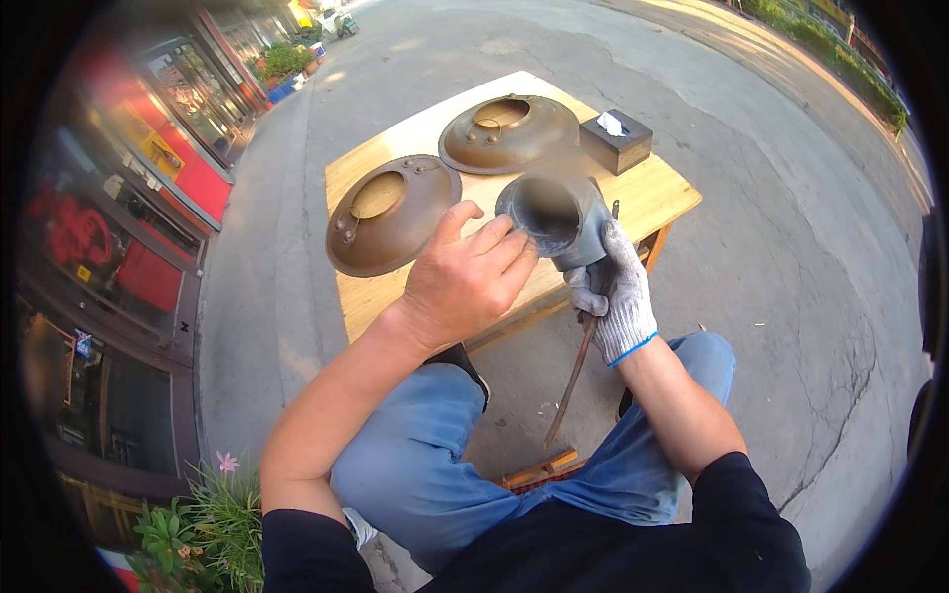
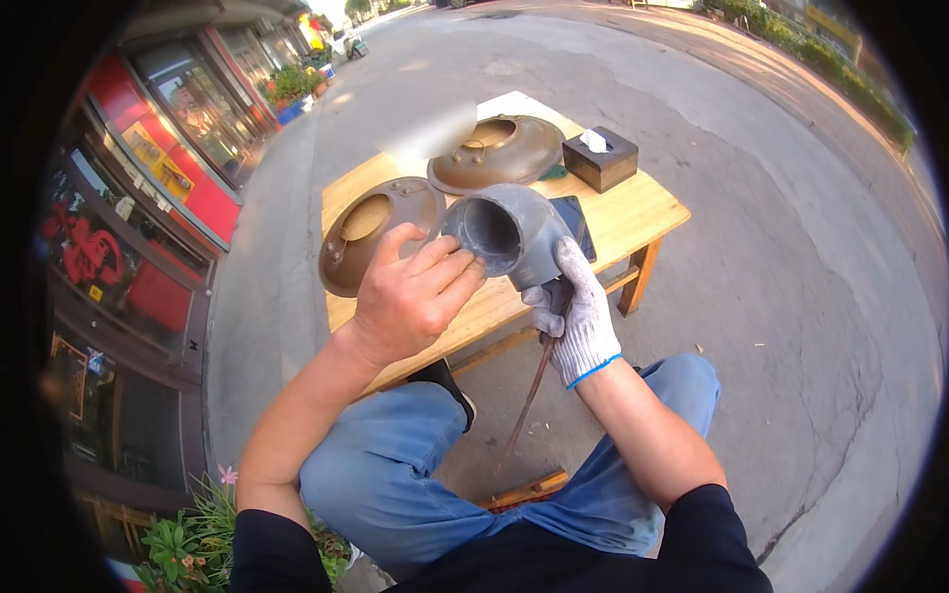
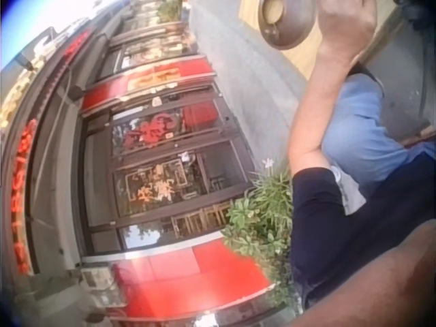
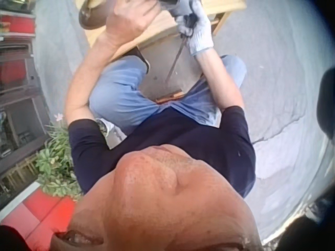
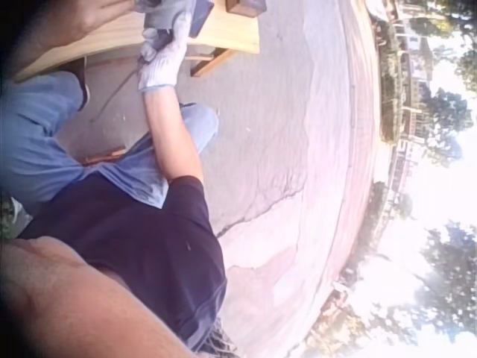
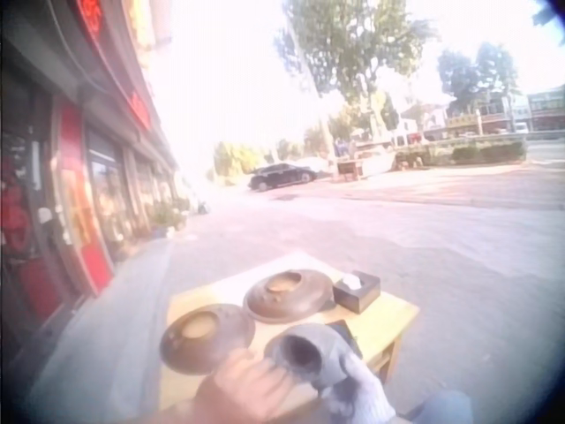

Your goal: The person sits on a low stool and uses a metal carving tool to shape the interior and rim of a small gray clay pot. They rotate the pot and scrape away clay, then place it on a wooden table with other finished pieces.

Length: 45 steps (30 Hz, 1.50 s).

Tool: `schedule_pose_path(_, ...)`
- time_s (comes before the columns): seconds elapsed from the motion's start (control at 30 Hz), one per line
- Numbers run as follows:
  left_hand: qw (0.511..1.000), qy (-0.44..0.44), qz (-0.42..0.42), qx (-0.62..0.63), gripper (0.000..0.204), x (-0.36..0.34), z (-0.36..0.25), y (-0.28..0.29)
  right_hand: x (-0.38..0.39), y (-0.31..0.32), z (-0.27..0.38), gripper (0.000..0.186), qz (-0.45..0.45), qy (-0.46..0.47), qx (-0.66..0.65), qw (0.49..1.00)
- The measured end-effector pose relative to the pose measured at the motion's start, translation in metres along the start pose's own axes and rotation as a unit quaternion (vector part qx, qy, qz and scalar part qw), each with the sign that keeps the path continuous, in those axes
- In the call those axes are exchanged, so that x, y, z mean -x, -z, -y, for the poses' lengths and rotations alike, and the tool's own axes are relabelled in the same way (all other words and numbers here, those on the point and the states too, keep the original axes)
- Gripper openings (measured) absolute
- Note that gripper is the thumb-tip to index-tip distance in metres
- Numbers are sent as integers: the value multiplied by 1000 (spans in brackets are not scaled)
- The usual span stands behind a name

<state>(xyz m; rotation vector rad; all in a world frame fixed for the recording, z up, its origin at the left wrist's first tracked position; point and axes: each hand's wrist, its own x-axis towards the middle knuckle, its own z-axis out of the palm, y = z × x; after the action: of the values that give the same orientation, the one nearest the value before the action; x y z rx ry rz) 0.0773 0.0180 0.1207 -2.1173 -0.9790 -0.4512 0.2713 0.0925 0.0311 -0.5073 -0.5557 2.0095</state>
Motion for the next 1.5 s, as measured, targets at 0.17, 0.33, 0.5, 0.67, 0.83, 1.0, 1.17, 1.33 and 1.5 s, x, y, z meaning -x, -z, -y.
schedule_pose_path(0.17, 1000, 13, 12, -8, 16, -2, 6, 2, -1, 1, 1, 51, -16, 6, 0, 1000)
schedule_pose_path(0.33, 986, 97, 83, 106, 19, 1, -6, -16, -1, -5, -8, 49, -52, -8, -9, 999)
schedule_pose_path(0.5, 977, 144, 41, 149, 22, 2, -17, -26, -1, -8, -11, 46, -65, -6, -13, 998)
schedule_pose_path(0.67, 951, 198, -25, 236, 26, -4, -32, -35, -4, -5, -12, 47, -35, -4, -18, 999)
schedule_pose_path(0.83, 980, 125, 26, 152, 27, -10, -20, -13, -3, -1, -1, 53, 28, 49, 17, 998)
schedule_pose_path(1.0, 996, 73, -9, 54, 25, -6, -11, -1, -3, 0, 2, 48, 73, 86, 9, 994)
schedule_pose_path(1.17, 997, 58, -34, 30, 28, -6, -12, 3, 3, 2, 4, 48, 104, 75, 12, 992)
schedule_pose_path(1.33, 993, 65, -19, 95, 29, -9, -12, 5, 1, 3, 1, 45, 117, 62, -6, 991)
schedule_pose_path(1.5, 985, 87, -8, 149, 30, -6, -17, 0, 1, 0, -3, 46, 93, 42, -22, 995)
